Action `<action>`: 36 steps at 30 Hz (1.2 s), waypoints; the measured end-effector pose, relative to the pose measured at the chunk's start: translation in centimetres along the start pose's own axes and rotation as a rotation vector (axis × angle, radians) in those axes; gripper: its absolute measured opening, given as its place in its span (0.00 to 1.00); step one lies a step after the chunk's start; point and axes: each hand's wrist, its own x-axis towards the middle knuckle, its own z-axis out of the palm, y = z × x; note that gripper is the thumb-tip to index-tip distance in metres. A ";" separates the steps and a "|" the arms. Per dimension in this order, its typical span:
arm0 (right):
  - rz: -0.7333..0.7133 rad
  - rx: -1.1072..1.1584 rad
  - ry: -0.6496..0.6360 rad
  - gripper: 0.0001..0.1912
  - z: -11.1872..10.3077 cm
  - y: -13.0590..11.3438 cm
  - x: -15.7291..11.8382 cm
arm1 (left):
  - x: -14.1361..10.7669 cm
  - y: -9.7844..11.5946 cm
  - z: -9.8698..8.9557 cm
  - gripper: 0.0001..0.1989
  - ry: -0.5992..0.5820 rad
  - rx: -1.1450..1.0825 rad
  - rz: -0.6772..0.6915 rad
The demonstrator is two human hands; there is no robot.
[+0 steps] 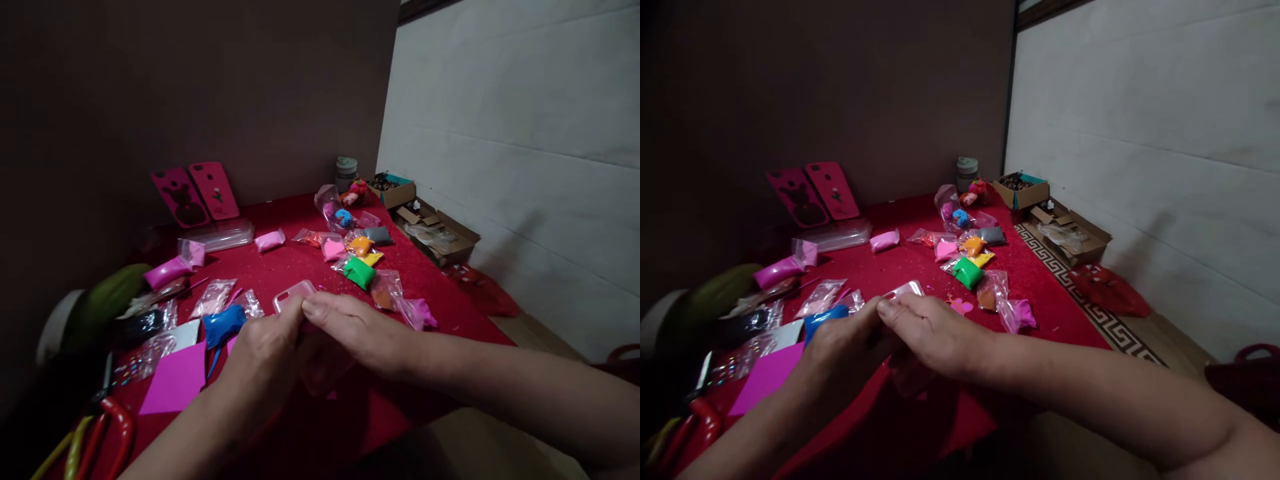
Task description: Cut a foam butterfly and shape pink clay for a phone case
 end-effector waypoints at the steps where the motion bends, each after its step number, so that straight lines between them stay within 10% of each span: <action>1: 0.017 -0.010 -0.020 0.20 0.3 0.3 0.5 | 0.0 -0.3 -0.2 0.05 -0.015 0.061 0.009; 10: -0.167 -0.208 0.057 0.11 0.0 2.2 2.3 | -0.2 -0.6 -1.1 0.10 -0.413 -0.441 -0.157; 19: -0.429 -0.378 0.157 0.12 -0.4 3.2 1.9 | -0.3 -2.1 1.1 0.02 0.058 0.055 -0.015; 29: -0.317 0.127 0.241 0.19 -1.4 3.8 2.8 | -0.5 -2.2 1.6 0.12 0.050 0.087 0.189; 36: -0.216 0.391 0.054 0.25 -0.4 4.4 2.7 | -0.4 -1.3 1.7 0.03 0.149 -0.095 -0.037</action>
